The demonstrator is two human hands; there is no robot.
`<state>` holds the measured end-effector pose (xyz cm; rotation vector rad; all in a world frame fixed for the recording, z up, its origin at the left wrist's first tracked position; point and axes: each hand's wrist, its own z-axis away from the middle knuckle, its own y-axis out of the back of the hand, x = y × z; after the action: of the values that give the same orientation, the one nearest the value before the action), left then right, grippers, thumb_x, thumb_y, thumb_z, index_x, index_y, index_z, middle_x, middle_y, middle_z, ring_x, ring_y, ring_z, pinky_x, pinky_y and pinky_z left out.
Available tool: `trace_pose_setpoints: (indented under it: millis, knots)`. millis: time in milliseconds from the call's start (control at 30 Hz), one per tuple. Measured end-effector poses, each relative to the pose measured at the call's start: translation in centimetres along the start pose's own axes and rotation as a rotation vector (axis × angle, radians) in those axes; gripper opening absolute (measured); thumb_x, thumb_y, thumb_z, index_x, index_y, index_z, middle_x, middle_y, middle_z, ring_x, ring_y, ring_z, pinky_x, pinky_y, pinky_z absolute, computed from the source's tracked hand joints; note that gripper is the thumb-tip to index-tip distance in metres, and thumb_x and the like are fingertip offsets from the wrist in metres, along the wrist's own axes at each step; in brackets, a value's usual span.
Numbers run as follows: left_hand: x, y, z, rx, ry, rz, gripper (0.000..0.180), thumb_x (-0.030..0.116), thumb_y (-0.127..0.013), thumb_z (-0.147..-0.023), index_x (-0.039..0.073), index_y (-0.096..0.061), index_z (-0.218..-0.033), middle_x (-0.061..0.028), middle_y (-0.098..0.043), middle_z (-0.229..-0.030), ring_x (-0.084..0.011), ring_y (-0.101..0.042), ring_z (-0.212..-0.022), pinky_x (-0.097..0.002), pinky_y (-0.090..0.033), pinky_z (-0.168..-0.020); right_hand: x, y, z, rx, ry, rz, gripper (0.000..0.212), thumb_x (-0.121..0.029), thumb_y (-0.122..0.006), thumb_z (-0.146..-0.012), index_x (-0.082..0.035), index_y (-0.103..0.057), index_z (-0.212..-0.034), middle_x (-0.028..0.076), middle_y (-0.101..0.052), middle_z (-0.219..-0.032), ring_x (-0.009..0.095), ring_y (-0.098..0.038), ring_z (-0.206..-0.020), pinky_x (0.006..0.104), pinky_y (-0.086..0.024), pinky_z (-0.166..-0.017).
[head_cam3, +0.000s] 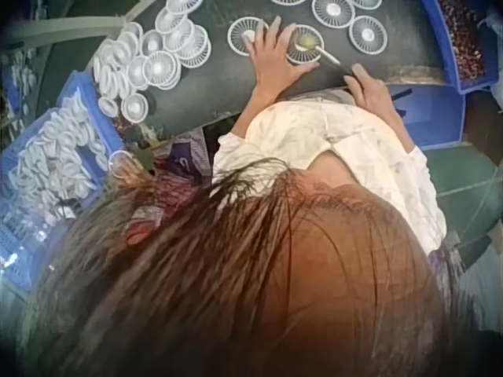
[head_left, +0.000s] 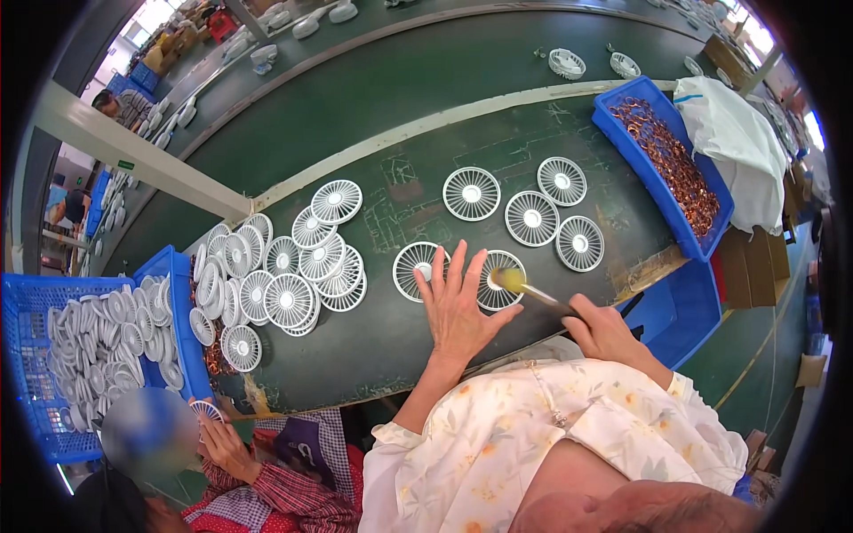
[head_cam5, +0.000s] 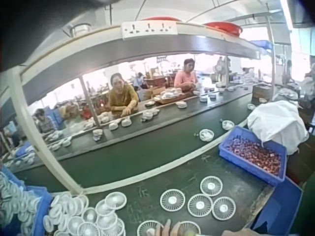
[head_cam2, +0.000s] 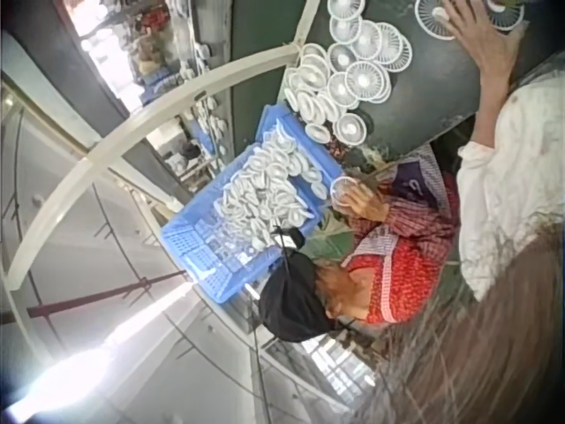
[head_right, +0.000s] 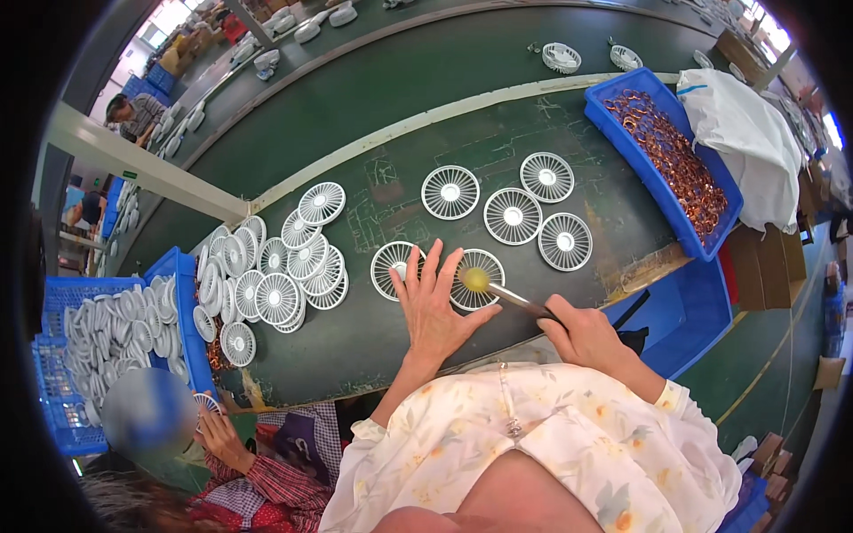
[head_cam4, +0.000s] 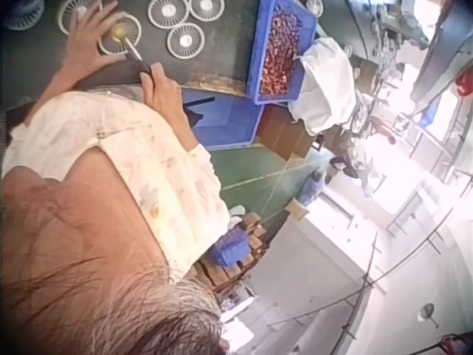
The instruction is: The person taps inserts into fan grilles with a small hammer, packs the grilles into a box, and fits metal rings into more fan grilles by hand.
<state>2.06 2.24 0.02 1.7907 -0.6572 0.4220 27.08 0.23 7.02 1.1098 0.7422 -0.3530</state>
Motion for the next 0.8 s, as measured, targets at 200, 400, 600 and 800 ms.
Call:
trace_pose_setpoints:
  millis: [200, 400, 600, 800]
  knots:
    - [-0.1, -0.1, 0.1, -0.027, 0.016, 0.001, 0.097, 0.054, -0.092, -0.061, 0.016, -0.056, -0.144, -0.0129, -0.045, -0.156, -0.0429, -0.030, -0.149, -0.0729, -0.013, -0.117, 0.6, 0.1, -0.2, -0.009, 0.046, -0.016, 0.021, -0.029, -0.055, -0.104, -0.008, -0.051, -0.103, 0.025, -0.064, -0.074, 0.052, -0.061, -0.074, 0.0587, -0.045, -0.063]
    - [0.0, 0.2, 0.0, -0.017, 0.026, 0.020, 0.097, 0.052, -0.092, -0.061, 0.016, -0.056, -0.143, -0.0154, -0.044, -0.155, -0.0428, -0.031, -0.149, -0.0724, -0.014, -0.117, 0.6, 0.0, -0.3, -0.066, -0.049, 0.164, 0.022, -0.028, -0.055, -0.104, -0.007, -0.051, -0.102, 0.025, -0.065, -0.076, 0.051, -0.061, -0.073, 0.0569, -0.046, -0.063]
    - [-0.3, 1.6, 1.1, 0.020, -0.021, 0.057, 0.111, 0.053, -0.093, -0.062, 0.010, -0.046, -0.152, -0.0177, -0.041, -0.157, -0.0426, -0.031, -0.149, -0.0690, -0.015, -0.119, -2.7, 0.6, -2.0, -0.042, -0.009, -0.052, 0.022, -0.026, -0.055, -0.105, -0.005, -0.053, -0.101, 0.023, -0.063, -0.075, 0.049, -0.062, -0.074, 0.0520, -0.045, -0.062]
    - [-1.9, 4.8, 5.8, 0.200, 0.000, 0.090, 0.088, 0.038, -0.090, -0.073, 0.001, -0.052, -0.144, -0.0163, -0.057, -0.143, -0.0395, -0.048, -0.138, -0.0617, -0.028, -0.118, -7.0, -0.7, -5.2, -0.008, 0.249, -0.136, 0.016, -0.020, -0.056, -0.104, -0.005, -0.051, -0.100, 0.018, -0.062, -0.072, 0.044, -0.062, -0.067, 0.0485, -0.045, -0.058]
